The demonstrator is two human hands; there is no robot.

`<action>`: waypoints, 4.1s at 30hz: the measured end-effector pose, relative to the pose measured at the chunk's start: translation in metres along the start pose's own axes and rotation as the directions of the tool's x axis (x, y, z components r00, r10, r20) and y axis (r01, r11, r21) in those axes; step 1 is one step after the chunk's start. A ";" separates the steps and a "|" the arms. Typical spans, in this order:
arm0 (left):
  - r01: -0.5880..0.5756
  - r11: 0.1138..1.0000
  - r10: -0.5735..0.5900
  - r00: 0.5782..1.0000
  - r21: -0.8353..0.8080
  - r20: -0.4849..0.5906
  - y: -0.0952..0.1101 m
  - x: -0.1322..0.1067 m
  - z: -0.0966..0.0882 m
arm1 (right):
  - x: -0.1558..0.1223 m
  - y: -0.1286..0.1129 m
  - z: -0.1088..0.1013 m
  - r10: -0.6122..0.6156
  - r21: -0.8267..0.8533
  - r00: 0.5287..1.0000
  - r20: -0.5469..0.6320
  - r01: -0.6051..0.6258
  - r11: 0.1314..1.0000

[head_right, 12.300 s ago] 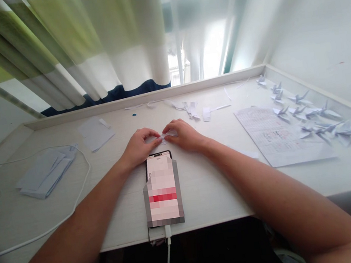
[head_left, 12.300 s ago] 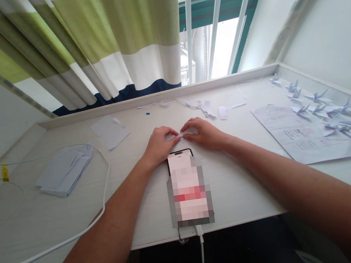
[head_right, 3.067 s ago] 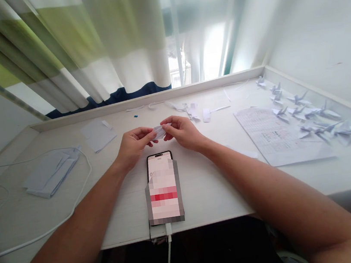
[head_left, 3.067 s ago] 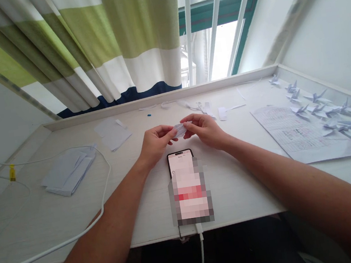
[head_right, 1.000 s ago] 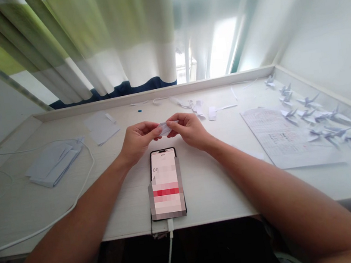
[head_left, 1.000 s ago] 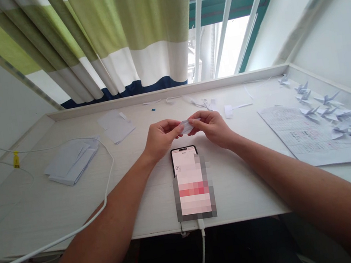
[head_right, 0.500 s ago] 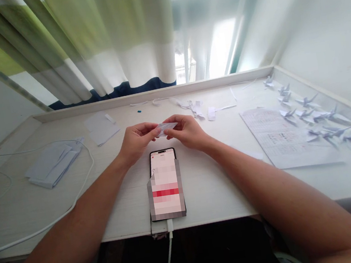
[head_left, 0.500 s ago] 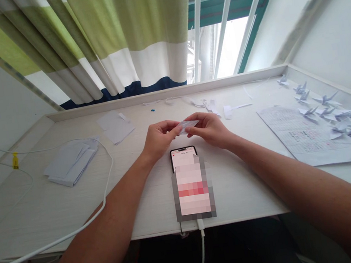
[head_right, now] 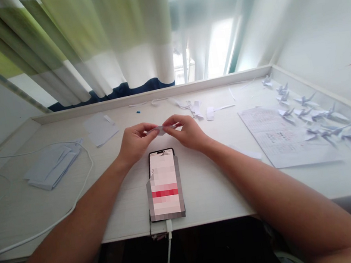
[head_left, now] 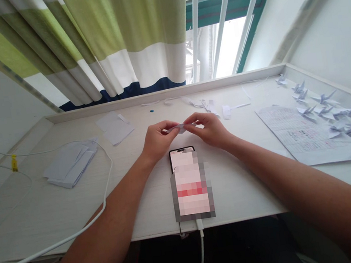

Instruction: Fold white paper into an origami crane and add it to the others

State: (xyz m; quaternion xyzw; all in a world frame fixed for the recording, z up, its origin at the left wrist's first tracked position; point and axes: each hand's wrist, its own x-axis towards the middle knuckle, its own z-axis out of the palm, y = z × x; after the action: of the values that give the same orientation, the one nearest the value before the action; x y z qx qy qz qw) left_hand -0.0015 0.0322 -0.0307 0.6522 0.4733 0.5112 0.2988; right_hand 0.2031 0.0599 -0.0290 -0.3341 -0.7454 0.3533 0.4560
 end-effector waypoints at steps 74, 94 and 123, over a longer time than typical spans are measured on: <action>0.121 0.942 -0.181 0.968 0.313 0.171 -0.009 0.006 -0.004 | 0.008 0.010 0.003 0.238 -0.310 0.968 0.074 -0.204 0.929; 0.102 0.929 -0.151 0.982 0.356 0.114 -0.017 0.006 0.004 | 0.011 0.013 -0.005 0.298 -0.157 0.948 0.112 -0.279 0.947; 0.157 0.922 -0.209 0.971 0.354 0.112 -0.012 0.007 0.005 | 0.012 0.016 -0.009 0.298 -0.175 0.947 0.122 -0.275 0.945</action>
State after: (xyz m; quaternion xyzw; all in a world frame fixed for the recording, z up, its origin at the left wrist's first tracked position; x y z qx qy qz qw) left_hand -0.0002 0.0432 -0.0401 0.6831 0.5906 0.3409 0.2615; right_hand 0.2096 0.0797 -0.0337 -0.4468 -0.7456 0.3801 0.3163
